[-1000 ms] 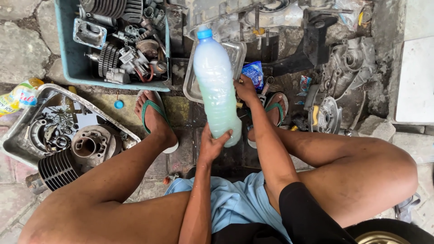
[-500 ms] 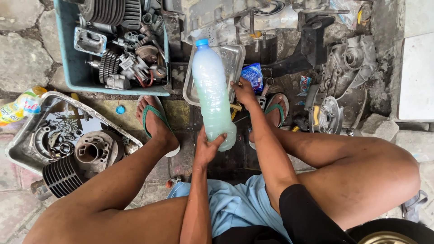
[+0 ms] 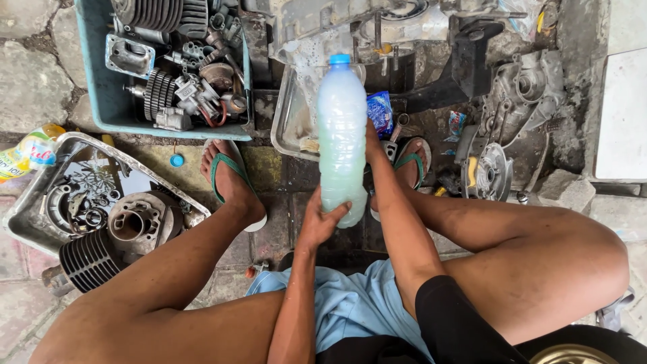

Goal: The person pours a cleaning liquid from a plastic bottle into a metal tray and then uses a brush to scrub a metallic engine part. They repeatedly dip the brush into the soapy liquid and scrub the part's surfaces, occasionally rinsing it under a running tap.

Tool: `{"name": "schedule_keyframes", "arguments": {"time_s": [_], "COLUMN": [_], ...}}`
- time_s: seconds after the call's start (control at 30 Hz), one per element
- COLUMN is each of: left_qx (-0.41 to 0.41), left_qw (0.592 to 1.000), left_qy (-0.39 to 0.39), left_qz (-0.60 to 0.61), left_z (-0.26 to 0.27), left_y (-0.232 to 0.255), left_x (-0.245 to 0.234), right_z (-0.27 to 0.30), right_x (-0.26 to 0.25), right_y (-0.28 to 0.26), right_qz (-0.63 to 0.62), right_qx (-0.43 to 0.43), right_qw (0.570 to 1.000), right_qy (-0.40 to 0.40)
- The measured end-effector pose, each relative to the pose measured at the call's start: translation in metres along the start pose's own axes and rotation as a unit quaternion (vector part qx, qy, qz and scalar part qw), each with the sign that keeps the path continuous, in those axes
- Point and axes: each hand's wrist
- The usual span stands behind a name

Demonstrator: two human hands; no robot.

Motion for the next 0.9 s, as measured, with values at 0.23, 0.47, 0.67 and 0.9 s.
{"name": "schedule_keyframes", "arguments": {"time_s": [0.23,0.47,0.67,0.9], "left_qx": [-0.003,-0.018,-0.020,-0.018], "left_qw": [1.000,0.999,0.998,0.999], "left_qy": [0.003,0.034,0.052,0.030], "left_qz": [0.008,0.009,0.007,0.000], "left_z": [0.003,-0.004,-0.008,-0.006], "left_y": [-0.005,-0.012,-0.006,-0.005], "left_x": [0.003,-0.014,-0.017,-0.010], "right_z": [0.017,0.014,-0.007,0.005], "right_x": [0.005,0.006,0.002,-0.002], "right_y": [-0.021,-0.020,0.007,-0.009], "right_qz": [0.011,0.027,0.052,0.025], "right_qx": [0.012,0.015,0.024,0.012], "right_qw": [1.000,0.999,0.998,1.000], "right_qy": [0.017,0.024,0.017,0.000]}}
Point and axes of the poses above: each hand's wrist, its own z-axis away from the middle knuckle, its own x-axis out of the palm, y = z × x, and after that the axes turned 5 degrees about x, right-handed
